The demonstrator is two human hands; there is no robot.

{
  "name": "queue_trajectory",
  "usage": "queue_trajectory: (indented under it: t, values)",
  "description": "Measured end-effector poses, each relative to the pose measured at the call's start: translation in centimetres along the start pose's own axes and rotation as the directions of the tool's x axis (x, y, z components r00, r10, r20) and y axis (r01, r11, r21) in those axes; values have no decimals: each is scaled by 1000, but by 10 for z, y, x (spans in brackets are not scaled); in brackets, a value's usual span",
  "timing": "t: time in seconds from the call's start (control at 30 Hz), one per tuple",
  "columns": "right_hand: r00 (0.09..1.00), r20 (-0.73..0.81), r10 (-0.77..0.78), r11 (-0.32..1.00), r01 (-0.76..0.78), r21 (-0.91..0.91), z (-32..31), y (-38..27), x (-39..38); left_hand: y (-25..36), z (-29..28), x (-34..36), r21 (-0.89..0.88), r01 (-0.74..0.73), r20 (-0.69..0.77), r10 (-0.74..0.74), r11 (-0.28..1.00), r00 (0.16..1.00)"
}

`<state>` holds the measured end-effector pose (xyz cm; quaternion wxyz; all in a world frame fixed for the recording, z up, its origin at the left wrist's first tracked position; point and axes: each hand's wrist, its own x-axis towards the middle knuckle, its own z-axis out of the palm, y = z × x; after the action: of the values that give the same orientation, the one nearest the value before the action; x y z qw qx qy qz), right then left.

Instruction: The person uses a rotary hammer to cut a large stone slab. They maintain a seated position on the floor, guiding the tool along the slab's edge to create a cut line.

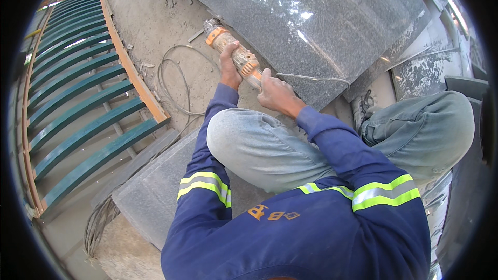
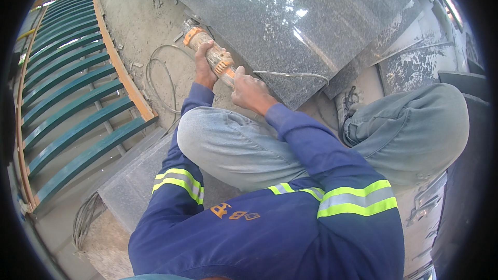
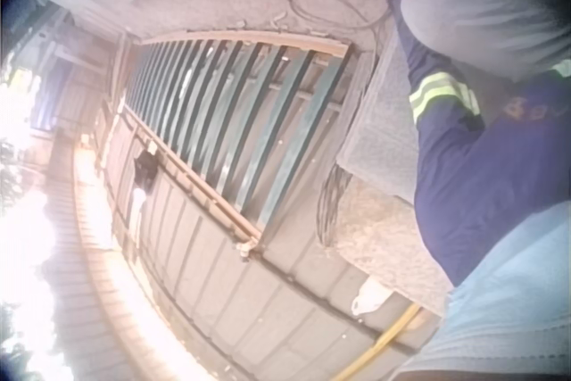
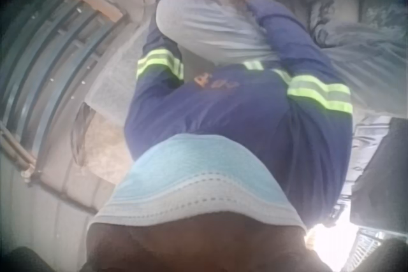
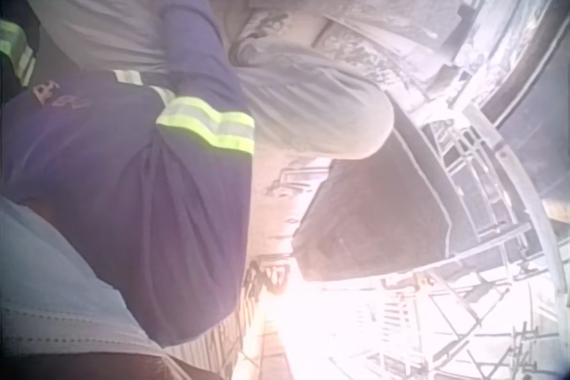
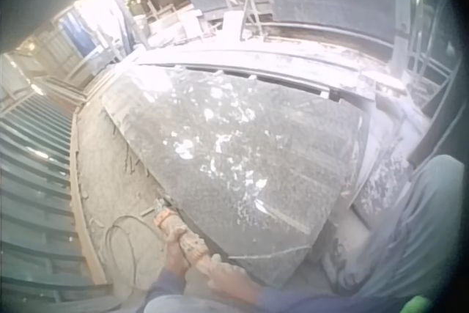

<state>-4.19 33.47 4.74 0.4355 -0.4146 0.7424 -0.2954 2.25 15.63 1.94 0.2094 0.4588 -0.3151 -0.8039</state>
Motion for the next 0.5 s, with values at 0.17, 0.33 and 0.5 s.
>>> queue_trajectory:
  t: [0.17, 0.33, 0.5]
  values:
    - [1000, -4, -9, 1000, 9, -12, 4, 1, 17, 7, -3, 11, 14, -16, 25, 16, 1000, 1000]
    - [1000, 7, 6, 1000, -6, -28, 3, -2, 28, 9, -9, 22, -34, 0, 15, 0, 999, 1000]
    - [1000, 5, 15, 999, -15, -46, 1, -4, 33, 8, -9, 28, -45, -10, 4, 10, 999, 1000]
